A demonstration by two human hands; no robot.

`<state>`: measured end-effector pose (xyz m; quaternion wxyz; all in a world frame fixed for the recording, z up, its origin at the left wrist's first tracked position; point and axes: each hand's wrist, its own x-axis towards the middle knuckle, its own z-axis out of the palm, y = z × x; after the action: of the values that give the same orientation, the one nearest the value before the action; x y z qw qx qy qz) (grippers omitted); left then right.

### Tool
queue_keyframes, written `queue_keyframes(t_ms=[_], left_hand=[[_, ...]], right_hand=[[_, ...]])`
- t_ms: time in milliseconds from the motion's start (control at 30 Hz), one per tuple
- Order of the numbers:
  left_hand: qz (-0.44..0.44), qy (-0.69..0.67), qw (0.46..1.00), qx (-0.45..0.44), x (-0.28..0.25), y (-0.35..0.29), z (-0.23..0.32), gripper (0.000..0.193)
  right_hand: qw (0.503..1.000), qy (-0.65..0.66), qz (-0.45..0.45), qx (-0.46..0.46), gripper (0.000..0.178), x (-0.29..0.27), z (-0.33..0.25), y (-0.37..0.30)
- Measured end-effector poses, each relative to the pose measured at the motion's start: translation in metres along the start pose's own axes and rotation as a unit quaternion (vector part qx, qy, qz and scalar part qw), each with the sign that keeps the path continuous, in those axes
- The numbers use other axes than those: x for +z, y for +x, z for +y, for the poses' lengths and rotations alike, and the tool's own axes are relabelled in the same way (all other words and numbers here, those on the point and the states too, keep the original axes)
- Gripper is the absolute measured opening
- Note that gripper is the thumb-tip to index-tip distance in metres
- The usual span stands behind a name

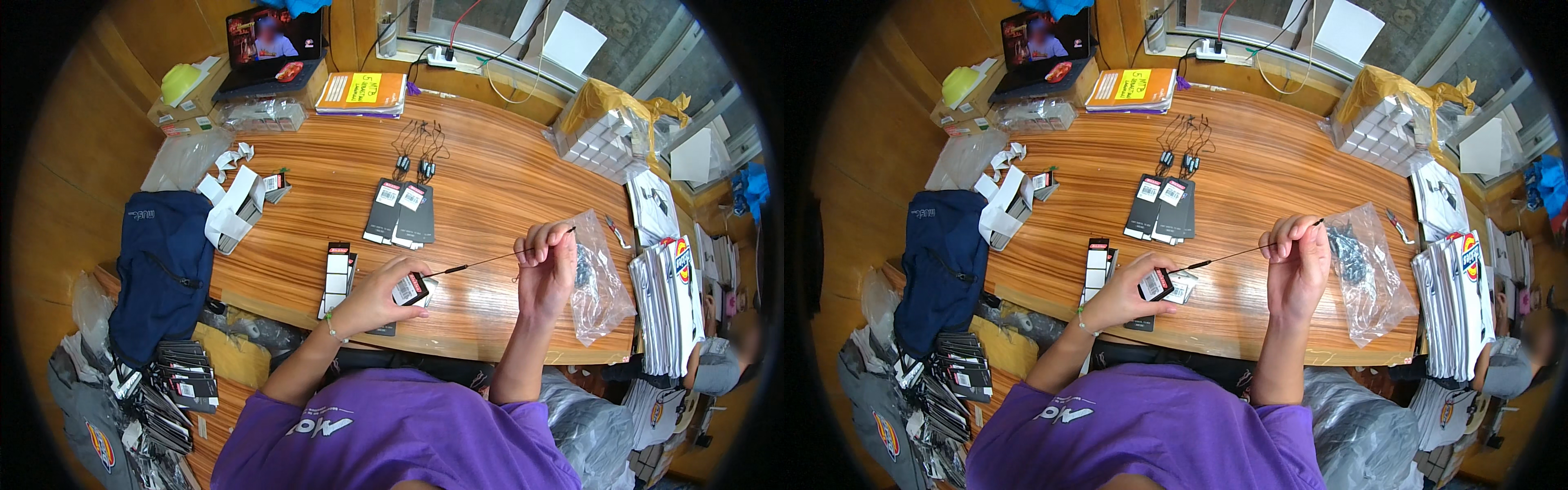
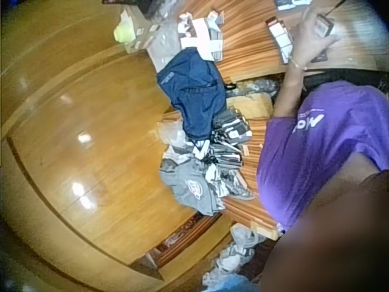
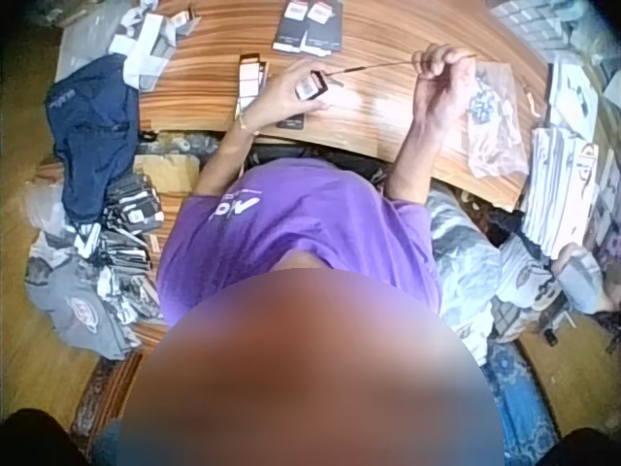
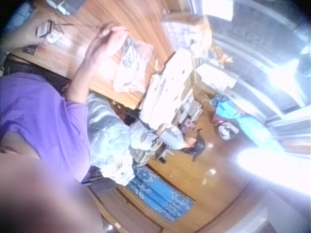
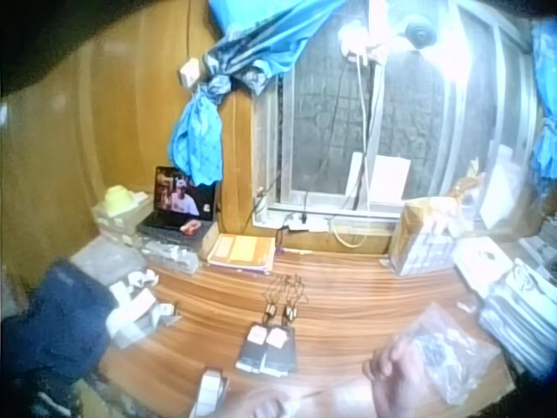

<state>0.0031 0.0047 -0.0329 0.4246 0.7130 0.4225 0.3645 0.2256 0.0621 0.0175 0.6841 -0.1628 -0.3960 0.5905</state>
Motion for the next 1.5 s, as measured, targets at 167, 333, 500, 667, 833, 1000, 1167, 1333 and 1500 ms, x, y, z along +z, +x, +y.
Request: queue_keyframes(t_ms=[167, 333, 500, 667, 833, 1000, 1167, 1333, 1500], left_hand=[[-0.021, -0.129, 0.99, -0.05, 0.001, -0.004, -0.01, 0.038], [-0.099, -0.316, 0.938, -0.105, -0.002, -0.004, -0.015, 0.027], [-0.092, -0.346, 0.927, -0.108, 0.002, -0.002, -0.017, 0.028], [-0.035, -0.354, 0.93, -0.091, 0.007, 0.002, -0.024, 0.027], [-0.043, -0.629, 0.765, -0.134, 0.008, 0.004, -0.028, 0.029], [-0.078, -0.799, 0.571, -0.173, 0.01, 0.004, -0.026, 0.037], [-0.09, -0.833, 0.518, -0.171, 0.013, 0.004, -0.032, 0.058], [-0.111, -0.804, 0.577, -0.089, 0.016, -0.002, -0.03, 0.072], [-0.157, -0.623, 0.759, -0.106, 0.004, -0.004, -0.027, 0.056]], right_hand=[[1.0, -0.002, 0.007, 0.004, 0.02, -0.001, -0.001, 0.001], [1.0, -0.001, 0.008, -0.006, 0.02, -0.002, -0.005, 0.002], [1.0, -0.008, 0.004, -0.008, 0.02, 0.002, -0.005, 0.004], [1.0, -0.001, 0.009, -0.01, 0.02, 0.005, -0.004, 0.006], [1.0, -0.007, -0.005, -0.007, 0.021, 0.012, 0.0, 0.002], [1.0, 0.001, -0.014, 0.003, 0.021, 0.014, 0.004, 0.0], [1.0, -0.004, -0.016, 0.007, 0.019, 0.012, 0.004, -0.001], [1.0, 0.001, -0.01, 0.009, 0.021, 0.014, 0.003, -0.001], [1.0, 0.004, 0.0, -0.015, 0.021, 0.013, -0.004, -0.001]])
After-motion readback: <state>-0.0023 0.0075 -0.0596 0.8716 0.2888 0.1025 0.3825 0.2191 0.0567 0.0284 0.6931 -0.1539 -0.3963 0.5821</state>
